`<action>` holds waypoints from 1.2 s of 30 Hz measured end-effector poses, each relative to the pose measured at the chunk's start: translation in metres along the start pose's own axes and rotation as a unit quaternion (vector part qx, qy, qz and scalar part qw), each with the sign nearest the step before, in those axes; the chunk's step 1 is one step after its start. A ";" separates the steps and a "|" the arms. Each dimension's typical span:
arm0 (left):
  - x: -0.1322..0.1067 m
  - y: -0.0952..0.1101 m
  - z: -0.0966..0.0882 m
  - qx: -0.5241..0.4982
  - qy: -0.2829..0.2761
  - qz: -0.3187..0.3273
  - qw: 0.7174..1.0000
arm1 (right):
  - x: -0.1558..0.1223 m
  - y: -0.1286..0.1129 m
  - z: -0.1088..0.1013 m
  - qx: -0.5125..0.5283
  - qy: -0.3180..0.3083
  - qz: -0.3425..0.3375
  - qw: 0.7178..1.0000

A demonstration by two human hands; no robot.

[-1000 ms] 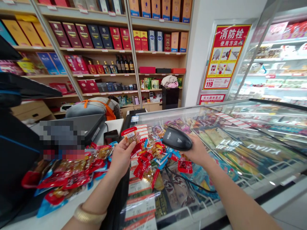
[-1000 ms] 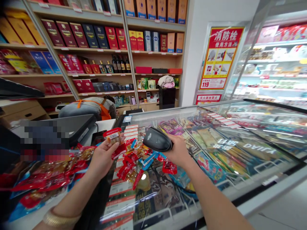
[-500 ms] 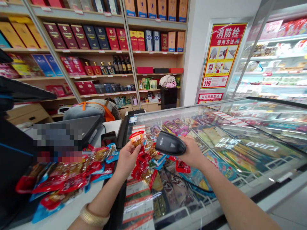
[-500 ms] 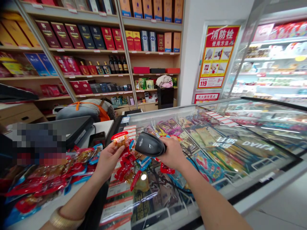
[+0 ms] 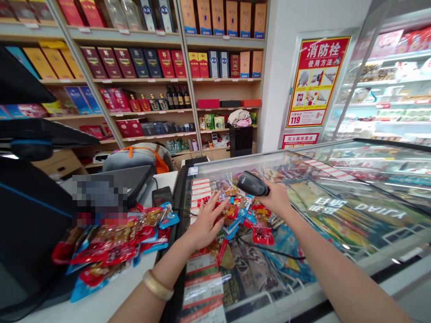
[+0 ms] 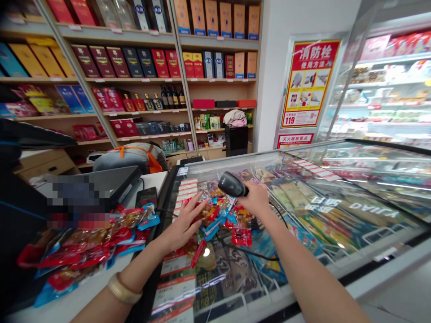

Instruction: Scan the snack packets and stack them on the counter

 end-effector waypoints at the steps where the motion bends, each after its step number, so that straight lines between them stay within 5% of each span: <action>1: -0.001 0.000 -0.003 0.016 0.011 -0.006 1.000 | 0.005 0.000 0.001 -0.008 -0.008 -0.001 1.000; 5: -0.012 -0.008 -0.031 0.102 0.148 -0.133 0.975 | 0.022 -0.005 0.006 -0.007 -0.021 -0.029 0.999; 8: -0.035 -0.018 -0.058 0.194 0.207 -0.320 0.904 | 0.026 -0.008 0.014 0.009 -0.015 -0.039 0.999; 11: -0.065 -0.031 -0.079 0.245 0.153 -0.475 0.831 | 0.021 -0.008 0.023 0.007 0.000 -0.050 0.999; 15: -0.091 -0.050 -0.093 0.227 0.062 -0.559 0.795 | 0.012 -0.007 0.027 -0.001 -0.013 -0.080 0.997; 20: -0.095 -0.066 -0.096 0.176 0.015 -0.583 0.793 | 0.008 -0.008 0.024 -0.002 -0.017 -0.081 0.997; 23: -0.094 -0.071 -0.091 0.166 0.038 -0.572 0.802 | 0.008 -0.007 0.024 -0.002 -0.017 -0.078 0.997; 31: -0.089 -0.072 -0.092 0.095 0.190 -0.472 0.856 | 0.009 -0.006 0.023 0.014 -0.004 -0.073 0.997; 36: -0.079 -0.066 -0.094 -0.168 0.418 -0.336 0.827 | 0.009 -0.003 0.023 0.032 0.017 -0.060 0.998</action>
Point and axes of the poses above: each hand's wrist, its own x-axis towards the middle knuckle, its own z-axis out of the palm, y = z × x, the point moved 1 cm from there along x, towards the middle knuckle, and after that the axes turned 15 degrees about -y, right-handed, at the moved point
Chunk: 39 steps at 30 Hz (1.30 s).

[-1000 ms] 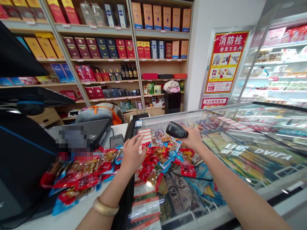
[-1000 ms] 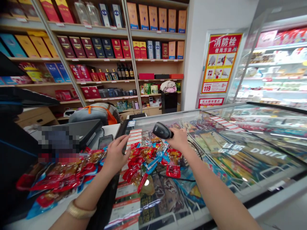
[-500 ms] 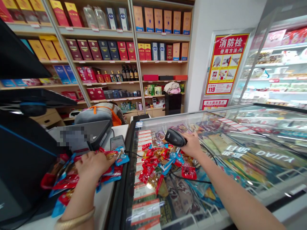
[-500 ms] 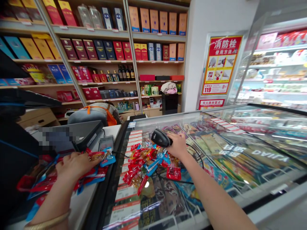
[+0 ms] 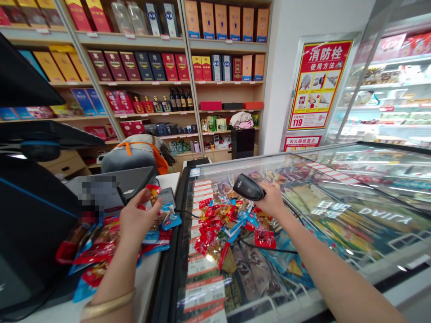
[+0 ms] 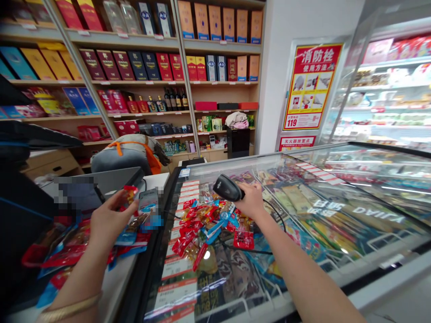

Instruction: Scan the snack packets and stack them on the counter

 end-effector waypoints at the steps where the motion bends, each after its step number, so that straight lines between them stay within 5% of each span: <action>1: -0.001 0.003 0.003 -0.106 0.006 0.008 0.994 | 0.000 0.000 -0.001 0.005 0.004 -0.001 1.000; 5: -0.006 0.016 0.011 -0.469 -0.069 -0.028 0.880 | 0.001 -0.001 -0.005 0.022 0.013 -0.013 1.000; 8: -0.011 0.025 0.016 -0.577 -0.127 -0.075 0.803 | 0.001 -0.003 -0.008 0.035 0.028 -0.029 0.999; 11: -0.017 0.028 0.024 -0.607 -0.157 -0.105 0.772 | 0.001 -0.009 -0.012 0.049 0.029 -0.049 0.997; 15: -0.025 0.026 0.039 -0.589 -0.194 -0.118 0.775 | 0.000 -0.023 -0.017 0.063 -0.018 -0.095 0.993; 21: -0.036 0.025 0.058 -0.513 -0.267 -0.052 0.814 | -0.005 -0.047 -0.022 0.091 -0.097 -0.144 0.981; 35: -0.044 0.025 0.070 -0.486 -0.291 -0.022 0.824 | -0.006 -0.057 -0.021 0.072 -0.109 -0.154 0.979; 39: -0.044 0.023 0.072 -0.441 -0.298 -0.015 0.846 | -0.005 -0.053 -0.021 0.073 -0.094 -0.152 0.981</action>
Point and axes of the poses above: each hand's wrist, its own x-axis towards the middle knuckle, its own z-axis out of the palm, y = z × x, the point moved 1 cm from there along x, towards the middle knuckle, and after that the axes turned 15 degrees about -y, right-handed, at the moved point
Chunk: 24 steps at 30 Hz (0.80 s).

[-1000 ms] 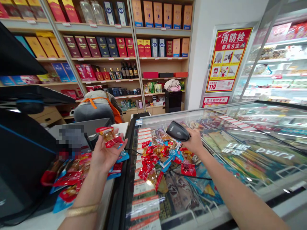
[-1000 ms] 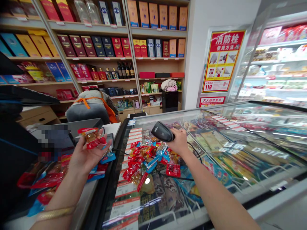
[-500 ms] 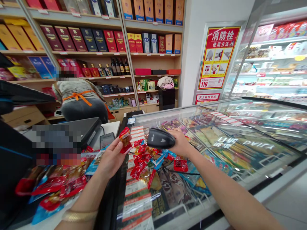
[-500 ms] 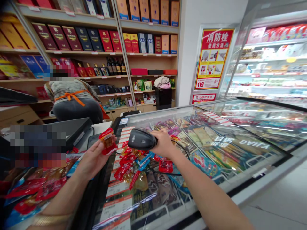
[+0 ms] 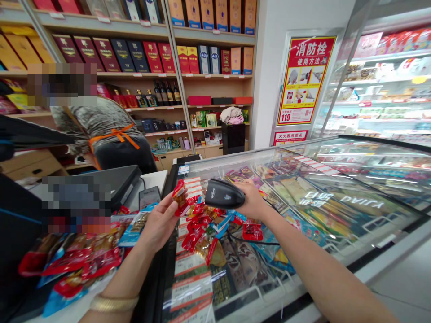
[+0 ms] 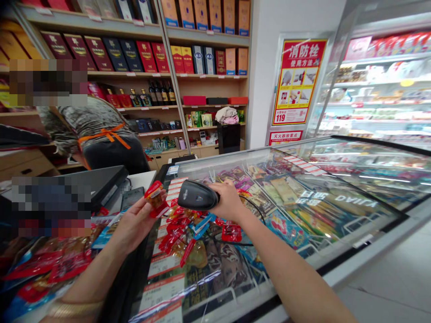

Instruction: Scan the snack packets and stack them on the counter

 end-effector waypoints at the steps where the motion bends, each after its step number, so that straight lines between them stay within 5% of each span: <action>1: 0.000 -0.002 0.000 0.036 -0.003 0.000 0.999 | 0.000 0.003 -0.001 -0.002 0.010 0.007 1.000; 4: 0.002 -0.013 0.003 0.204 -0.041 0.018 0.978 | -0.002 0.015 -0.007 -0.003 0.053 0.039 0.998; 9: 0.003 -0.033 0.018 0.451 -0.190 0.066 0.870 | -0.006 0.038 -0.014 0.014 0.114 0.089 0.989; 12: 0.002 -0.032 0.022 0.507 -0.204 0.088 0.833 | -0.008 0.045 -0.012 0.004 0.136 0.105 0.985; 16: 0.001 -0.007 0.008 0.595 -0.035 0.095 0.797 | -0.009 0.048 -0.008 -0.035 0.138 0.122 0.982; 20: -0.011 0.028 -0.024 0.744 0.186 -0.051 0.640 | -0.009 0.050 -0.006 -0.038 0.128 0.118 0.984; 22: -0.018 0.040 -0.042 0.777 0.206 -0.142 0.577 | -0.008 0.051 -0.005 -0.033 0.132 0.118 0.984; 24: -0.022 0.046 -0.059 0.781 0.194 -0.212 0.554 | -0.008 0.052 -0.004 -0.039 0.137 0.123 0.982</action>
Point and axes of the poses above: each hand's wrist, its own x-axis towards the middle knuckle, its own z-axis out of the palm, y = z × x, the point moved 1 cm from there along x, towards the middle knuckle, and after that the axes turned 15 degrees about -y, right-handed, at the moved point
